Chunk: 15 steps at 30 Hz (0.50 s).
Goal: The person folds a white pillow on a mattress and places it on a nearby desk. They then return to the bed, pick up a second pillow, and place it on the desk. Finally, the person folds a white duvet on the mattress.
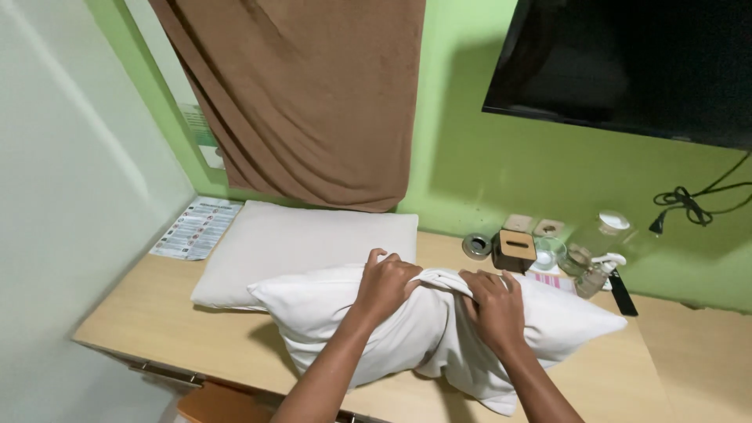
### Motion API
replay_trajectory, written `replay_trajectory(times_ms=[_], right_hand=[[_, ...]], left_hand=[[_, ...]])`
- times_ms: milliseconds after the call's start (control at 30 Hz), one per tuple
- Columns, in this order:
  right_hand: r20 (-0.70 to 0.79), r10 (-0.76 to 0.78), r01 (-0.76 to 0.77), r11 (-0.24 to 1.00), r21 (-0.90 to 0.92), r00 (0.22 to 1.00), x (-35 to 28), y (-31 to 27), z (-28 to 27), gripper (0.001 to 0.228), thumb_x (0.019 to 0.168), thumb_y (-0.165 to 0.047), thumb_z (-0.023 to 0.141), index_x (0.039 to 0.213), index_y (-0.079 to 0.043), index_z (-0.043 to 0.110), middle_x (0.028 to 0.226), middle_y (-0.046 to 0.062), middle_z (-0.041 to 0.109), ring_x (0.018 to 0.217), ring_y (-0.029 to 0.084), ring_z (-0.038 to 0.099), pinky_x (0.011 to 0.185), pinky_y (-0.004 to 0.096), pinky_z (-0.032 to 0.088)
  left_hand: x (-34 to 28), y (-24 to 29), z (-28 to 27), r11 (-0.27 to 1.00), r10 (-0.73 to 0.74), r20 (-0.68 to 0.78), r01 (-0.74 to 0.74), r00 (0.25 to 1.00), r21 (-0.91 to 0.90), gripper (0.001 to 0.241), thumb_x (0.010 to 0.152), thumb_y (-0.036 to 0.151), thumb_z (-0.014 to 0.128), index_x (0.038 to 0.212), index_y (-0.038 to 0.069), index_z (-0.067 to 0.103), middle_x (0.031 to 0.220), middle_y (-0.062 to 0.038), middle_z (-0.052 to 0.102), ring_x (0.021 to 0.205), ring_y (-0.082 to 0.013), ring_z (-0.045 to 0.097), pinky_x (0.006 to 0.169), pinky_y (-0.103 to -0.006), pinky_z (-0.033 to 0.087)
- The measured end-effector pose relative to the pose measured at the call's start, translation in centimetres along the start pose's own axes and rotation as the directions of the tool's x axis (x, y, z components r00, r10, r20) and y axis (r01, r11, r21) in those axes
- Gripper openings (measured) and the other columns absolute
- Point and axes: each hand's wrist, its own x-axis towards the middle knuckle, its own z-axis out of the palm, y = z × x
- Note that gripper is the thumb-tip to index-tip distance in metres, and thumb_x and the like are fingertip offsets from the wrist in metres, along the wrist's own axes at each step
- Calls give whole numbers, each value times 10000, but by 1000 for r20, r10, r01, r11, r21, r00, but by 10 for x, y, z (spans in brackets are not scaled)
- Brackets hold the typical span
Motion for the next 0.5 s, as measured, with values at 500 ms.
replay_trajectory(times_ms=[500], right_hand=[[195,-50,22,989,144,979,-5,34,95,623,947,-323,570,1524,-134,428,1620,75,395,1530,292,287,1223,489,163]], left_hand=[[-73,-14,61,919,-206,-159,247,966,307,639,966,509,595,1517,204,490,1668,-115,269,1523,-326,237,1158,-507,268]])
